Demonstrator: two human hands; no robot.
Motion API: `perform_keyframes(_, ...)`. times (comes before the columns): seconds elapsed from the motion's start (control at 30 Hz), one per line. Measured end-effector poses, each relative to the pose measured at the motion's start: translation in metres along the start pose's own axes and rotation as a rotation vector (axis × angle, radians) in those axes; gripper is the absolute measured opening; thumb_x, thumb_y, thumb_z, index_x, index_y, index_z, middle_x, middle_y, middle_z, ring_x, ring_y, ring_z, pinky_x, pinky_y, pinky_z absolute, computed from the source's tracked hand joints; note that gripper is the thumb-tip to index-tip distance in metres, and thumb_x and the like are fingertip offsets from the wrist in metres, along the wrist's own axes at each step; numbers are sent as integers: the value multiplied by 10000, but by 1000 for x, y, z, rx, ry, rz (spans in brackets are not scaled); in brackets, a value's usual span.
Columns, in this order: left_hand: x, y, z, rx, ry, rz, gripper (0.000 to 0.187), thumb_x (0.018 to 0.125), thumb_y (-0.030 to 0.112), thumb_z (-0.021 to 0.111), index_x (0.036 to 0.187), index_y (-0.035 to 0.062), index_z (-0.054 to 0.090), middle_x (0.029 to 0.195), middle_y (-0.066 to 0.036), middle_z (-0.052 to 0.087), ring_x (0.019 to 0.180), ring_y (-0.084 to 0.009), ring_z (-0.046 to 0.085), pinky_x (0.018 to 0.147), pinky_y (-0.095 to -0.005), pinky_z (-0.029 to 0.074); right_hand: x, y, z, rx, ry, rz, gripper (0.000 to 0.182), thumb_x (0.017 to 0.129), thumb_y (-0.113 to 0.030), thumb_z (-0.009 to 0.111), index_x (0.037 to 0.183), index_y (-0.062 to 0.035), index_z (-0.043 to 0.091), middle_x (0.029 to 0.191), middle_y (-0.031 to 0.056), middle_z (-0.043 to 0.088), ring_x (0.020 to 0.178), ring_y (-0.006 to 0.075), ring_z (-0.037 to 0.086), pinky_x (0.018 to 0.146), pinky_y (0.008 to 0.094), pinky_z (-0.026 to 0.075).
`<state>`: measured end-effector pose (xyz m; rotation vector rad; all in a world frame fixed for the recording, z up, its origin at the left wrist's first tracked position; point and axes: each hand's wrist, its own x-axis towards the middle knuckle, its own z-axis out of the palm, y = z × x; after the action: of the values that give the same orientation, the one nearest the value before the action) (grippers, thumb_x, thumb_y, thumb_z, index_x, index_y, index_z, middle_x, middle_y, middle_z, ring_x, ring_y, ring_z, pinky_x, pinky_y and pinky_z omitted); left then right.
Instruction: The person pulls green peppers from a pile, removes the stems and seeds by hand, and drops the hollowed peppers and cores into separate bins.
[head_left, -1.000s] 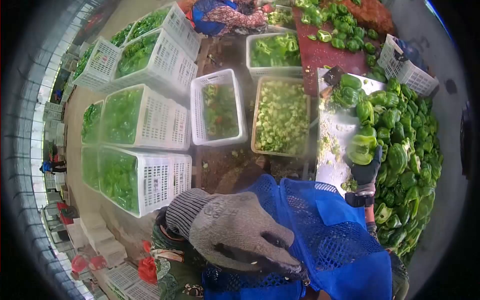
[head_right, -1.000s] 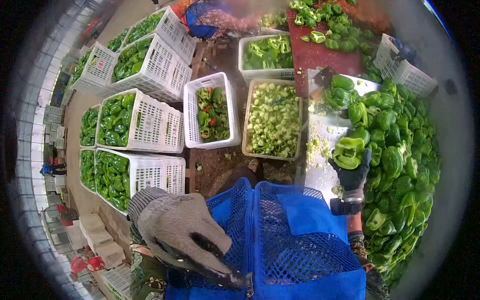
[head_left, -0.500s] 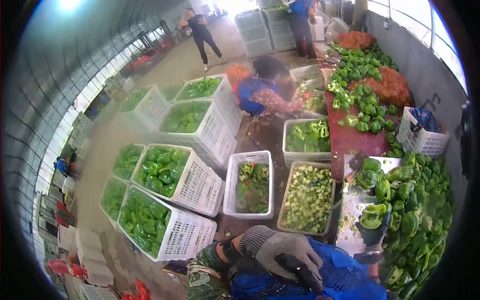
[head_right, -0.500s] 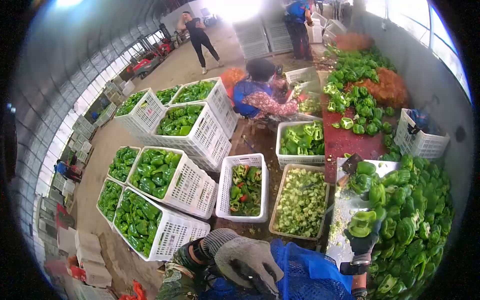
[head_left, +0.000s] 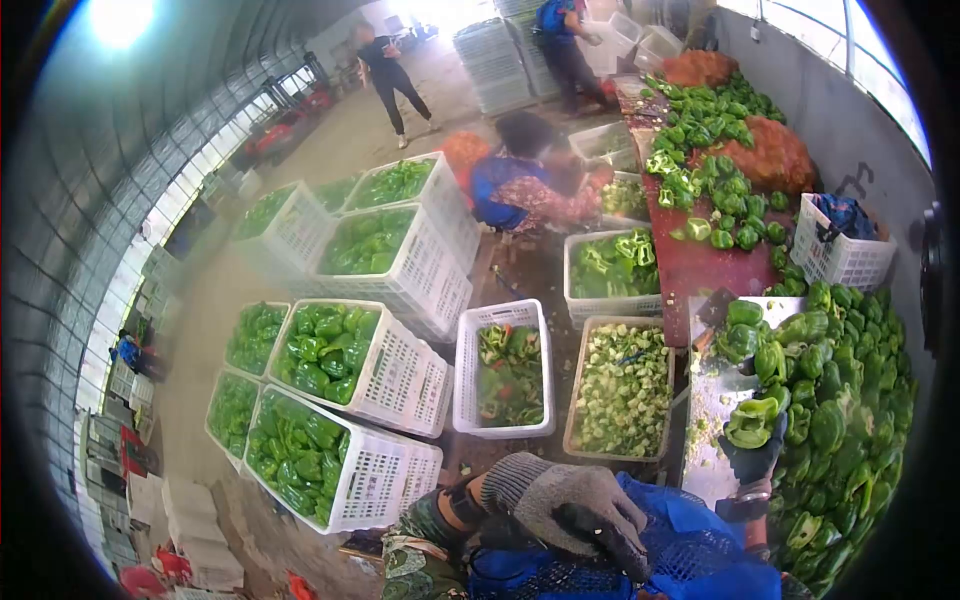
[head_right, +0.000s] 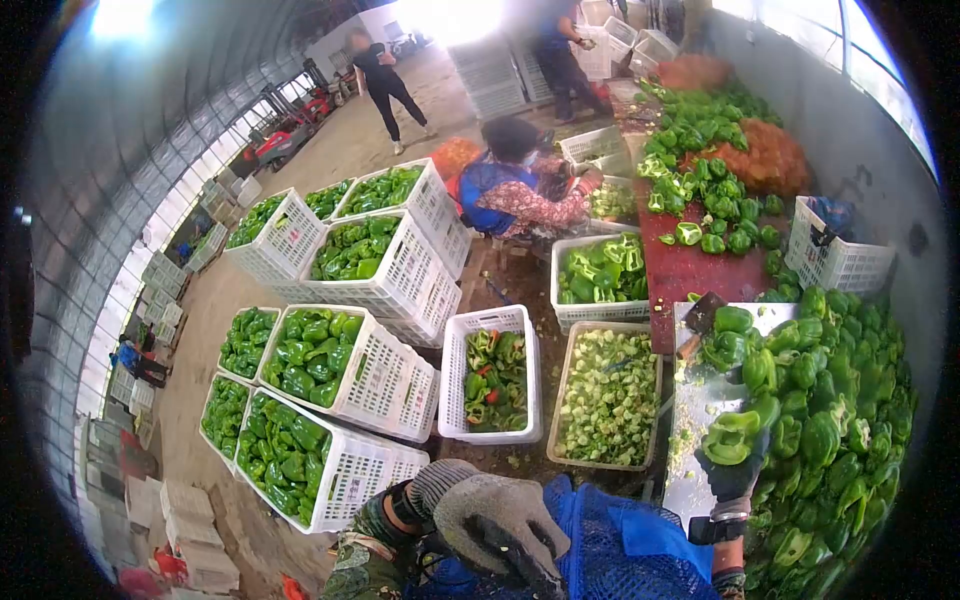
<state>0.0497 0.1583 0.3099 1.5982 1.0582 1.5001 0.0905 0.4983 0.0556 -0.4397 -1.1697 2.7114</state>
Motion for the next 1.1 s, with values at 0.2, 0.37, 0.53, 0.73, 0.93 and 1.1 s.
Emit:
perform_keyframes(0.2,7,-2,-7,-31,19,-123,365,829,177,538,1151,6,559,851,-118,560,720,-258,590,598,-309,447,0,-6,3,63,-1,67,523,844,-452,539,1244,-128,449,1143,103,552,998,252,560,807,462,490)
perform_keyframes(0.37,8,-88,5,337,545,-784,522,820,255,599,1265,23,455,1110,-145,572,955,-238,597,835,-312,462,2,13,52,-88,-275,18,509,846,-382,573,1242,-94,432,1174,111,525,1023,236,549,852,411,477)
perform_keyframes(0.53,-13,-182,15,424,820,-639,519,884,227,545,1331,40,360,1226,-139,534,1118,-217,523,966,-318,393,-18,16,111,-63,-371,117,643,846,-538,495,1254,-47,421,1141,129,541,1001,229,557,853,363,474)
perform_keyframes(0.73,-4,-174,10,-225,897,-417,491,884,187,576,1300,7,389,1160,-56,553,993,-112,534,856,-262,455,-33,11,142,-227,-432,4,721,835,-557,507,1272,2,380,1130,136,537,1015,228,534,869,338,441)
perform_keyframes(0.93,14,-169,20,-547,1079,-316,407,865,163,607,1218,8,479,1088,-36,584,920,-96,556,782,-253,485,-33,13,138,-192,-395,13,695,833,-529,530,1276,-14,380,1125,145,539,1004,234,541,862,352,448)
perform_keyframes(1.1,-3,-185,6,3,880,-621,318,859,174,617,1130,19,556,1010,-50,616,910,-113,571,766,-268,497,-42,-11,146,-111,-514,118,567,873,-401,543,1260,-10,409,1140,153,547,993,231,548,826,333,473)
